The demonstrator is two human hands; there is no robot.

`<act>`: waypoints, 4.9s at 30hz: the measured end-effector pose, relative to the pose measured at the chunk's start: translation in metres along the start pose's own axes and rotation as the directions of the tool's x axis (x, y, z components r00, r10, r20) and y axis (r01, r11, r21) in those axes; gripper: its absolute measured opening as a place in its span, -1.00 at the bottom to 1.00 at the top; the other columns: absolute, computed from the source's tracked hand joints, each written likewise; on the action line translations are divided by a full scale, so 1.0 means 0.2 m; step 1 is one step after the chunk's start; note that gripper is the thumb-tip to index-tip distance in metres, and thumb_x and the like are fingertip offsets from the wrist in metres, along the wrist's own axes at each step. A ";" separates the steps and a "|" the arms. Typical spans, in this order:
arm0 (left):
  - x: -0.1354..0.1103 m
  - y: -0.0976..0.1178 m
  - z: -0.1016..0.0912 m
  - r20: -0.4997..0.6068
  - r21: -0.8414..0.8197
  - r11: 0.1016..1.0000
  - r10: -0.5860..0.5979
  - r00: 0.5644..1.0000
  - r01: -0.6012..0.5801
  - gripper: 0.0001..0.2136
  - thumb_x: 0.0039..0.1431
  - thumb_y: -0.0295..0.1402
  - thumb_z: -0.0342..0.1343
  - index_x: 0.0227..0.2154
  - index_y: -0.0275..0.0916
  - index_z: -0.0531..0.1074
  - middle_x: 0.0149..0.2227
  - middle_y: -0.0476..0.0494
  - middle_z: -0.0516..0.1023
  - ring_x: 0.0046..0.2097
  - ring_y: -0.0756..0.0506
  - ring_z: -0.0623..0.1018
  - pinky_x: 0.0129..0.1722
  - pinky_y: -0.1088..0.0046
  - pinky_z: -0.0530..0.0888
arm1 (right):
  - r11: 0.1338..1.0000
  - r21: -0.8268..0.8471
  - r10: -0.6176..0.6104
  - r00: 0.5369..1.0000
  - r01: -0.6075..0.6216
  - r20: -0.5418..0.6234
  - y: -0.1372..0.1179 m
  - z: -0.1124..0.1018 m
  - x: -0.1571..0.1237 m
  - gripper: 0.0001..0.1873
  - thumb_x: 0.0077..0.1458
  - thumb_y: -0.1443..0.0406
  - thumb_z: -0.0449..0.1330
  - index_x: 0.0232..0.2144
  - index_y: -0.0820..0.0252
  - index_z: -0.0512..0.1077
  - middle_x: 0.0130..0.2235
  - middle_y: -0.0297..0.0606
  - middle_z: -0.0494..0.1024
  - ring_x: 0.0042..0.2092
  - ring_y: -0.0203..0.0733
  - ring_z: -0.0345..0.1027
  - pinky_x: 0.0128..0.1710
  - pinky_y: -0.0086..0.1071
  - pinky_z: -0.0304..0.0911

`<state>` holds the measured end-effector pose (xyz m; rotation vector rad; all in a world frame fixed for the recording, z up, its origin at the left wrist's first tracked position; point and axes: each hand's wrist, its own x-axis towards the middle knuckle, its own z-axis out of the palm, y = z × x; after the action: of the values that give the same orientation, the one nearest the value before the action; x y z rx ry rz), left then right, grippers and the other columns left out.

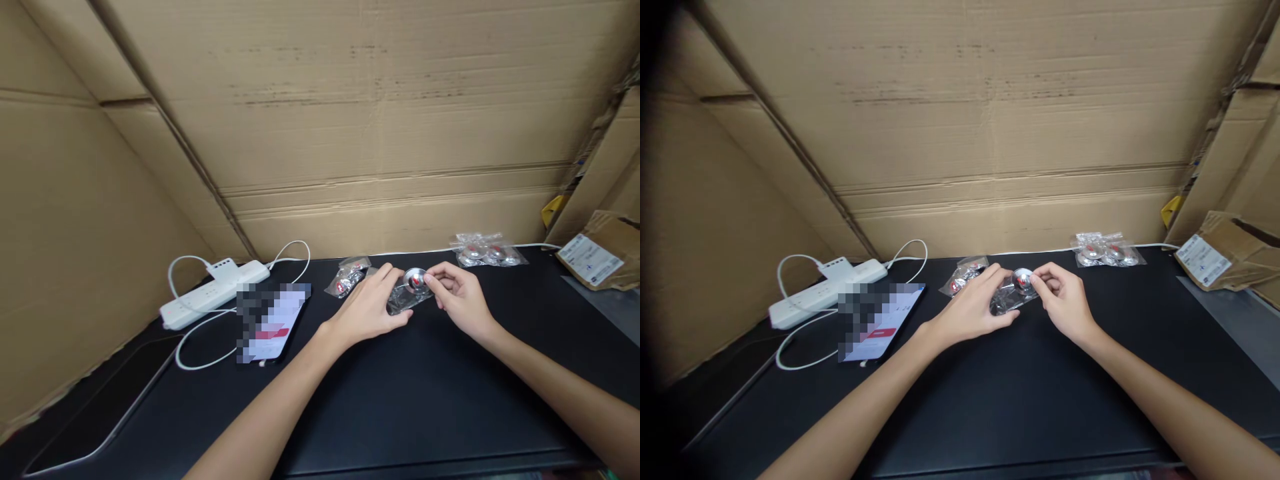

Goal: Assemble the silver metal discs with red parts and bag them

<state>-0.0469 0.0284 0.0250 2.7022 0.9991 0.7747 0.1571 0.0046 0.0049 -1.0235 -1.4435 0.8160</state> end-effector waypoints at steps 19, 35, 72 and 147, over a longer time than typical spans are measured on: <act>0.01 0.05 0.04 -0.114 -0.316 0.946 -0.105 0.988 0.064 -0.54 0.17 -0.18 0.22 0.09 -0.18 0.31 -0.03 -0.21 0.43 -0.01 -0.20 0.48 0.01 0.17 0.43 | 0.982 0.118 0.147 0.988 -0.150 0.035 -0.01 0.03 -0.01 -0.73 -0.01 0.12 0.35 -0.39 0.24 0.57 -0.47 -0.26 0.54 -0.60 -0.43 0.11 -0.68 -0.50 -0.09; 0.02 0.01 0.05 0.242 -0.824 0.456 -0.255 0.936 0.338 -0.73 0.04 -0.28 0.33 -0.25 -0.30 0.46 -0.46 -0.06 0.54 -0.47 0.00 0.51 -0.43 0.46 0.46 | 0.994 -0.107 -0.018 0.995 0.028 0.100 -0.01 -0.01 0.01 -0.81 0.04 0.15 0.33 -0.38 0.15 0.61 -0.42 -0.24 0.62 -0.48 -0.23 0.34 -0.49 -0.36 0.19; 0.02 -0.01 0.14 0.223 -0.838 0.426 -0.301 0.927 0.340 -0.59 -0.04 -0.32 0.38 -0.12 -0.23 0.42 -0.20 -0.13 0.54 -0.11 -0.12 0.56 -0.06 0.25 0.48 | 0.996 0.042 0.072 0.984 -0.080 0.162 0.10 -0.01 0.03 -0.66 0.08 0.03 0.28 -0.44 0.20 0.48 -0.56 -0.36 0.45 -0.50 -0.27 0.34 -0.44 -0.37 0.33; 0.02 0.00 0.10 0.051 -0.831 0.515 -0.304 0.951 0.209 -0.72 0.14 -0.30 0.25 -0.12 -0.29 0.43 -0.27 -0.16 0.58 -0.26 -0.08 0.61 -0.24 0.36 0.58 | 0.994 0.034 0.086 0.948 -0.102 0.306 0.05 -0.03 0.03 -0.71 0.04 0.10 0.33 -0.45 0.23 0.55 -0.50 -0.30 0.53 -0.48 -0.29 0.32 -0.44 -0.38 0.24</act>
<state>-0.0332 0.0318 0.0096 1.6465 0.7351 0.9996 0.1656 0.0146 -0.0013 -0.9640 -1.6334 1.1123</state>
